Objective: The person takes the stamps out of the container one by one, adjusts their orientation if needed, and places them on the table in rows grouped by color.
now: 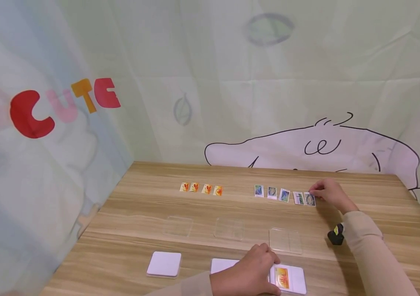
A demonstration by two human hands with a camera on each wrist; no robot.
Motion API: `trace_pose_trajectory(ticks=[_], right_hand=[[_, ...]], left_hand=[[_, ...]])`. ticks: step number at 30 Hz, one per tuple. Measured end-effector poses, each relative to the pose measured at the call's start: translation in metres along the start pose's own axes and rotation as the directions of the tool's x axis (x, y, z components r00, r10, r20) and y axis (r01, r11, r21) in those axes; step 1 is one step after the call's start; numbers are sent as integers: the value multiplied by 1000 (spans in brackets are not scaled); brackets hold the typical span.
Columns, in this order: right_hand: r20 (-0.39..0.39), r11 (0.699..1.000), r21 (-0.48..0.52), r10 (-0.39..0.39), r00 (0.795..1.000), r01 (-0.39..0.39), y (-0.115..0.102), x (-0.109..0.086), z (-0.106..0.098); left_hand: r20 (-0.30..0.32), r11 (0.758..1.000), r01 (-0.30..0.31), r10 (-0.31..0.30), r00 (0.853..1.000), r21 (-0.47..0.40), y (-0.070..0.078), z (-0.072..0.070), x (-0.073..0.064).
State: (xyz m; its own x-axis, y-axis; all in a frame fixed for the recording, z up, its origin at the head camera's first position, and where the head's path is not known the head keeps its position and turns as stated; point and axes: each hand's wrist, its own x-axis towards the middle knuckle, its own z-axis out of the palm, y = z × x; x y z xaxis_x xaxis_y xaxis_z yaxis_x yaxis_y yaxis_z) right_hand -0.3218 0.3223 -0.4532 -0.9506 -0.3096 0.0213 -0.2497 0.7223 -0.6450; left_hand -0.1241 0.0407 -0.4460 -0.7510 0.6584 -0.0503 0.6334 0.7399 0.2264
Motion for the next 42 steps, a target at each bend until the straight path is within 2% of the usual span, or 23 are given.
trace_pose_trajectory(ticks=[11,15,21,33,42], right_hand=[[-30,998,-58,2,1000,-4,-5,-2,2],[-40,997,-74,-2,999,-1,-6,-2,3],[-51,997,-77,-14,999,11,-6,-2,4],[-63,995,-96,-44,997,38,-6,-4,5],[-69,995,-83,-65,995,59,-2,-4,4]], left_hand=[[-3,1000,-14,14,1000,-5,0,-1,0],[6,1000,2,-2,1000,-10,0,-1,-1],[16,1000,27,-27,1000,-9,2,-1,-1],[16,1000,10,-10,1000,-2,1,-1,-1],[22,1000,21,-20,1000,-18,1,-1,0]])
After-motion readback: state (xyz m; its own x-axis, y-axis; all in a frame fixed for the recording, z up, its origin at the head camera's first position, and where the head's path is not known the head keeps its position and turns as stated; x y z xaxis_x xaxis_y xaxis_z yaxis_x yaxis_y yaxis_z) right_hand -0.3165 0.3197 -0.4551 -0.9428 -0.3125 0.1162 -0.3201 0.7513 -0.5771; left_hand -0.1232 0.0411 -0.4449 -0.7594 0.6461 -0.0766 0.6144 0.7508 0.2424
